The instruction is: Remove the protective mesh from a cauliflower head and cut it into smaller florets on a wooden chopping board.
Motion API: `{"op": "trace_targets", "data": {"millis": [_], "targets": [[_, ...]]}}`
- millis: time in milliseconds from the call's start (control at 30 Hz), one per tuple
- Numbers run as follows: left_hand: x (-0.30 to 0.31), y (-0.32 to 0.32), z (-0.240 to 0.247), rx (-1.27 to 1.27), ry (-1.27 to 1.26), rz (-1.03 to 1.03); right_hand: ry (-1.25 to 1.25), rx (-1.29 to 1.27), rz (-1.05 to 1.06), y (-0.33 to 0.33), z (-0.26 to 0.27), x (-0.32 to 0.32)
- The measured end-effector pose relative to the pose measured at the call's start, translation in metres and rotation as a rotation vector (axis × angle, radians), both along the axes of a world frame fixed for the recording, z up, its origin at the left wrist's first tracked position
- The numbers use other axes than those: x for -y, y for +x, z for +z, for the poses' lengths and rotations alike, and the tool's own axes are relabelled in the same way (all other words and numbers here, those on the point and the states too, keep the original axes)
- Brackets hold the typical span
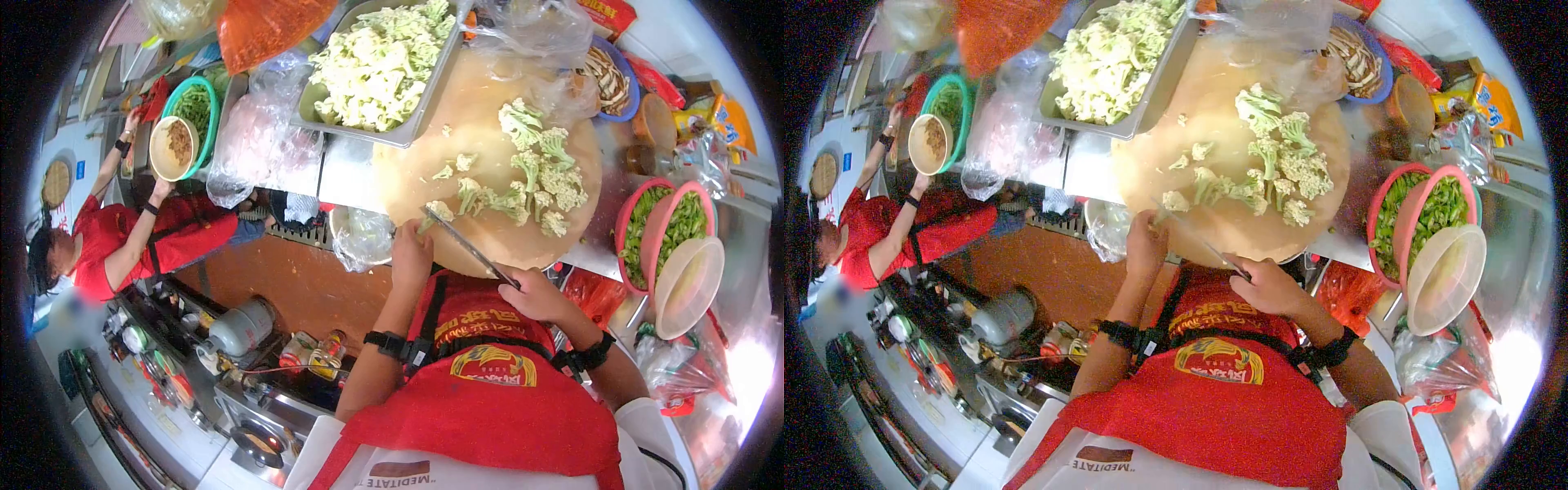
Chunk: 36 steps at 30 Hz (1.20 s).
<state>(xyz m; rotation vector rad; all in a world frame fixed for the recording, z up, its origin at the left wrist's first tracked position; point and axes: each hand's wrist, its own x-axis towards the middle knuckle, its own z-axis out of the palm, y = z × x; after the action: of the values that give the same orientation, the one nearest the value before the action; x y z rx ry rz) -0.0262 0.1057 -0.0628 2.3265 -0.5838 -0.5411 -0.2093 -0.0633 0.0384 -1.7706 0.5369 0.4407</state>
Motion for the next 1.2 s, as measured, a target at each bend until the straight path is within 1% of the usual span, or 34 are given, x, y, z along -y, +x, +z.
{"op": "trace_targets", "data": {"millis": [33, 133, 233, 267, 367, 433, 467, 567, 633, 667, 700, 733, 767, 800, 833, 900, 1000, 1100, 1200], "targets": [[-0.002, 0.001, -0.001, -0.006, 0.000, 0.003, -0.013, 0.016, 0.021, 0.000, -0.002, -0.001], [-0.001, 0.002, 0.003, -0.047, 0.017, 0.021, -0.009, -0.052, 0.048, 0.004, 0.001, -0.002], [0.002, 0.003, 0.007, -0.063, 0.035, 0.003, -0.098, -0.128, 0.086, 0.009, 0.001, -0.007], [0.002, 0.004, 0.007, -0.060, 0.040, -0.009, -0.142, -0.113, 0.098, 0.011, -0.001, -0.010], [0.002, 0.001, 0.000, -0.066, -0.074, 0.018, -0.245, -0.073, 0.136, 0.012, -0.017, -0.018], [-0.003, 0.001, -0.005, -0.097, -0.018, 0.031, -0.280, -0.046, 0.171, 0.015, -0.027, -0.016], [-0.009, 0.000, -0.007, -0.113, 0.012, 0.034, -0.231, -0.038, 0.159, 0.015, -0.029, -0.012], [-0.033, 0.018, 0.011, 0.092, 0.181, 0.072, -0.117, -0.033, 0.125, 0.009, -0.018, 0.007], [-0.040, 0.033, 0.018, 0.192, 0.187, 0.068, -0.070, -0.058, 0.128, -0.002, -0.004, 0.015], [-0.039, 0.036, 0.020, 0.243, 0.189, 0.073, -0.092, 0.013, 0.099, -0.015, -0.010, 0.017], [-0.032, 0.039, 0.027, 0.197, 0.133, -0.031, -0.114, 0.084, 0.073, -0.033, -0.020, 0.017], [-0.021, 0.043, 0.037, 0.151, 0.076, -0.133, -0.137, 0.155, 0.046, -0.038, -0.019, 0.016], [-0.010, 0.046, 0.041, 0.106, 0.017, -0.236, -0.088, 0.016, 0.043, -0.043, -0.014, 0.019], [0.001, 0.045, 0.036, 0.195, -0.008, -0.379, -0.041, -0.123, 0.039, -0.042, 0.003, 0.025], [0.011, 0.045, 0.032, 0.221, -0.013, -0.483, 0.004, -0.261, 0.032, -0.042, 0.014, 0.029], [0.029, 0.045, 0.027, 0.271, -0.021, -0.693, 0.067, -0.300, -0.078, -0.053, 0.011, 0.030], [0.044, 0.041, 0.027, 0.028, 0.077, -0.581, 0.104, -0.282, -0.216, -0.063, 0.007, 0.025], [0.051, 0.031, 0.024, -0.071, 0.028, -0.331, 0.090, -0.180, -0.294, -0.065, 0.004, 0.020], [0.050, 0.020, 0.023, -0.137, -0.016, -0.330, 0.097, -0.168, -0.303, -0.056, 0.005, 0.014]]}}
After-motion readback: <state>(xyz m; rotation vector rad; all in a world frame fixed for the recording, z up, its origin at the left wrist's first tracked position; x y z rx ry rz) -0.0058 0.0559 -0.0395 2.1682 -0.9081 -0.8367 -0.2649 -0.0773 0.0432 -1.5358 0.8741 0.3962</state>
